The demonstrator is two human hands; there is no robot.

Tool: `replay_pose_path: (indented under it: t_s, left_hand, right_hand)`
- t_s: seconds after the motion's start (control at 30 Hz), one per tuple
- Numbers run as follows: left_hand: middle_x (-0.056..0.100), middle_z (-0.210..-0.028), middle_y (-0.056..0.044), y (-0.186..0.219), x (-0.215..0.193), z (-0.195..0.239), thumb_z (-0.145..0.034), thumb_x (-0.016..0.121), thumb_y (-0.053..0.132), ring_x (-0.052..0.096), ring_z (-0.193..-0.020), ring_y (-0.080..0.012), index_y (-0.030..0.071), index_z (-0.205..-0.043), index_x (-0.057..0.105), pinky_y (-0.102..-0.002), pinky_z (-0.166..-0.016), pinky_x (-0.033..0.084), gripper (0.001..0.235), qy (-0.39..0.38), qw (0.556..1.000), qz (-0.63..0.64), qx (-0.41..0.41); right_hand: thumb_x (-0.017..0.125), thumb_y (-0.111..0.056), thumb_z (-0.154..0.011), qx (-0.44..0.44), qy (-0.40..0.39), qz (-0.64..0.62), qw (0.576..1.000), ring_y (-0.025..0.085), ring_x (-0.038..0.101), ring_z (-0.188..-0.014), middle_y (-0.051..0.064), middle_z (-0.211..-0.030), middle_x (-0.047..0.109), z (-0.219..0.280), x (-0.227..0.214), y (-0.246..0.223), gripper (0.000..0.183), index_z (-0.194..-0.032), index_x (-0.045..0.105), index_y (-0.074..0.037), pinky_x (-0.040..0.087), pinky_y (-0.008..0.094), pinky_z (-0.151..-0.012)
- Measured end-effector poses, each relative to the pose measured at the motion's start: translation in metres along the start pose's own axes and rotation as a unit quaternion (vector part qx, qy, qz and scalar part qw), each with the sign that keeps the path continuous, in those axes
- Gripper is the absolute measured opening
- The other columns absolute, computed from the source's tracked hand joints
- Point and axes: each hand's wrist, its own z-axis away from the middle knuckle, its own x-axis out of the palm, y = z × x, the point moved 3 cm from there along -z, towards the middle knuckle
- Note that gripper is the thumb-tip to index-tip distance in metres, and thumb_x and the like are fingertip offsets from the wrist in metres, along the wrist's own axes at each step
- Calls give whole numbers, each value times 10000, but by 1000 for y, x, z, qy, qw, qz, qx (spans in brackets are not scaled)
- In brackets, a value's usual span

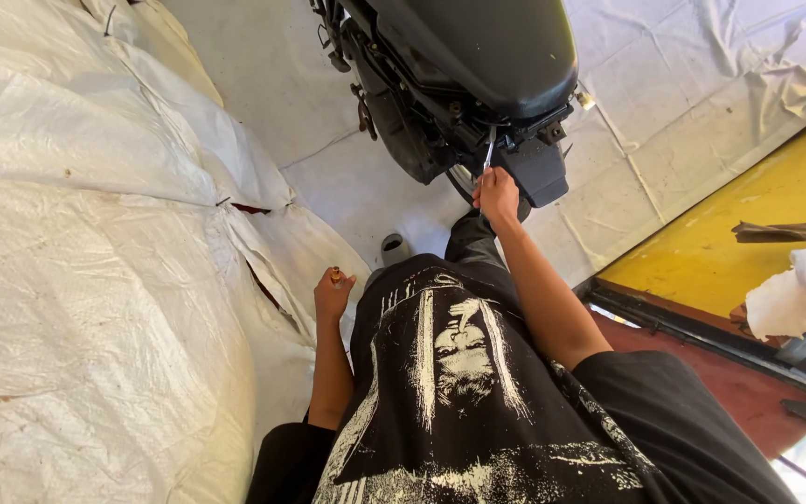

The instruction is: The person uses a wrench to tighten bolts on the underside of a motorcycle seat. They also hold a small spray bottle in their left hand while working on the seat's mounting hardware.

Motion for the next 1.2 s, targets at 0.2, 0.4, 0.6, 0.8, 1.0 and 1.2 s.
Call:
replay_pose_path:
  t_s: [0.2, 0.4, 0.6, 0.8, 1.0, 1.2]
  left_hand:
    - [658, -804, -182, 18, 0, 6, -834, 773, 391, 668, -870, -427, 109, -890, 621, -491, -786, 494, 325, -13, 999, -26, 34]
    - [666, -809, -165, 3, 5, 3, -837, 780, 404, 675, -888, -413, 132, -895, 623, -485, -802, 501, 318, -8, 1000, -9, 15]
    - [680, -842, -180, 13, 1, 17, -829, 772, 433, 674, -911, -416, 135, -913, 634, -499, -819, 504, 339, -22, 1000, -19, -1]
    - [682, -850, -175, -6, 2, 18, -839, 777, 426, 677, -939, -415, 146, -928, 642, -470, -836, 508, 323, -36, 999, -28, -28]
    - [685, -853, -179, -12, 2, 11, -829, 774, 444, 676, -944, -423, 167, -925, 641, -477, -835, 507, 322, -36, 998, -41, -34]
    - [676, -834, -166, 0, 2, 9, -842, 777, 404, 676, -912, -401, 150, -923, 638, -465, -811, 505, 301, -33, 999, -35, -14]
  right_hand:
    - [444, -306, -1017, 9, -3, -36, 999, 148, 677, -460, -10, -563, 677, -34, 2, 9, 331, -817, 669, -168, 548, 293, -527]
    - [421, -235, -1049, 78, -31, -220, 972, 211, 661, -426, 131, -588, 649, -15, 25, 3, 334, -852, 631, -65, 421, 238, -291]
    - [373, -296, -1078, 175, -30, -309, 934, 159, 638, -483, 96, -640, 630, 7, 31, -20, 309, -953, 570, -93, 385, 161, -351]
    - [421, -302, -1060, 238, -81, -386, 887, 120, 614, -481, 52, -640, 623, -25, 15, -12, 295, -933, 617, -122, 346, 119, -354]
    - [387, -282, -1078, 278, -126, -475, 825, 35, 593, -549, -44, -696, 571, -19, 8, -25, 296, -953, 608, -131, 327, 63, -388]
    - [350, -229, -1098, 291, -191, -615, 707, -4, 531, -562, -74, -729, 495, -35, 25, -20, 269, -982, 574, -136, 299, 51, -405]
